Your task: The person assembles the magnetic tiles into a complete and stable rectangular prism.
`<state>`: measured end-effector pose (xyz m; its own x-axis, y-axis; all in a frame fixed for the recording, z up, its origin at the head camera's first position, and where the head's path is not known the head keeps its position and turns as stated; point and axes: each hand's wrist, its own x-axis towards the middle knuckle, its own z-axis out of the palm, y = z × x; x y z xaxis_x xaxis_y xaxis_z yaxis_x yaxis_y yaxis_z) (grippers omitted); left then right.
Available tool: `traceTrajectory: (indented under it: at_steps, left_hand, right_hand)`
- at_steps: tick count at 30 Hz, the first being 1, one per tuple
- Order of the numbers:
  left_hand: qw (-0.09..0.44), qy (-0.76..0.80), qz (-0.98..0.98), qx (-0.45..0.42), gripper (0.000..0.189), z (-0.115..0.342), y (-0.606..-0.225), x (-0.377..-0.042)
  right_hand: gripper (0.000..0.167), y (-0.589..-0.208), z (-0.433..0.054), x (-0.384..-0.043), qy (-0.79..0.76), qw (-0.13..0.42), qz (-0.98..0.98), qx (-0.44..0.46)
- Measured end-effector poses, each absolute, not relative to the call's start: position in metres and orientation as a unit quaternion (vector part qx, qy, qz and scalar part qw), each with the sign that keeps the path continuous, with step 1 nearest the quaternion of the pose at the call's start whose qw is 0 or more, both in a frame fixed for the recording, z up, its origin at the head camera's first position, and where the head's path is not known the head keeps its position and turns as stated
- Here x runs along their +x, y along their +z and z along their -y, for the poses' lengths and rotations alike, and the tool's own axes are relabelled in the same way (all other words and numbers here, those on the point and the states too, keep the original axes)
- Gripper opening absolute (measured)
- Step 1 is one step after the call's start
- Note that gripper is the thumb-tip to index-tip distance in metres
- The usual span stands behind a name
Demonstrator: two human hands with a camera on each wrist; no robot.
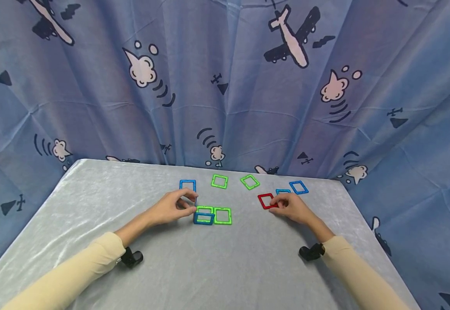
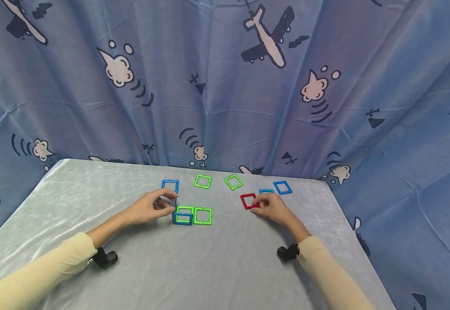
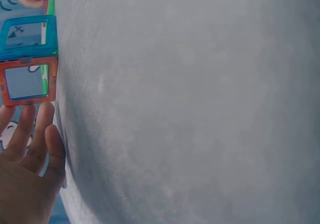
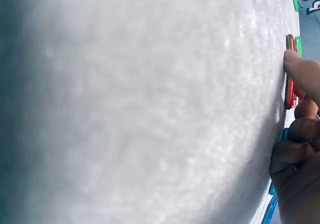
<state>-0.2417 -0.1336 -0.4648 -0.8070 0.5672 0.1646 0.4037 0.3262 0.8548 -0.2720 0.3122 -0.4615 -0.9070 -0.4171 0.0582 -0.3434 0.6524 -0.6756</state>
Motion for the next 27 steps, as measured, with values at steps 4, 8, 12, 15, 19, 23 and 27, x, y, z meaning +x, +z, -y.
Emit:
traceTrajectory:
  at_steps: [4,8,12,15,19,23,27]
  left_hand:
    - [0.079,0.501,-0.808,0.300,0.042,0.132,-0.463,-0.240]
    - [0.075,0.503,-0.806,0.302,0.041,0.131,-0.462,-0.239]
    - [0.076,0.504,-0.804,0.306,0.043,0.133,-0.464,-0.241]
    - [0.075,0.506,-0.802,0.309,0.044,0.133,-0.464,-0.241]
    - [0.078,0.505,-0.803,0.308,0.044,0.132,-0.463,-0.241]
    - [0.078,0.504,-0.804,0.305,0.044,0.132,-0.461,-0.239]
    - [0.076,0.505,-0.804,0.305,0.044,0.132,-0.462,-0.239]
  right_hand:
    - [0.011,-0.462,-0.312,-0.272,-0.357,0.047,-0.907,-0.217]
    - [0.010,-0.463,-0.311,-0.271,-0.357,0.035,-0.906,-0.224]
    - [0.008,-0.463,-0.311,-0.270,-0.366,0.035,-0.902,-0.225]
    - [0.008,-0.463,-0.312,-0.270,-0.368,0.039,-0.902,-0.225]
    - [0.007,-0.462,-0.312,-0.270,-0.363,0.033,-0.904,-0.225]
    - [0.007,-0.458,-0.312,-0.269,-0.359,0.019,-0.905,-0.225]
    - [0.006,-0.453,-0.311,-0.267,-0.362,0.014,-0.905,-0.225]
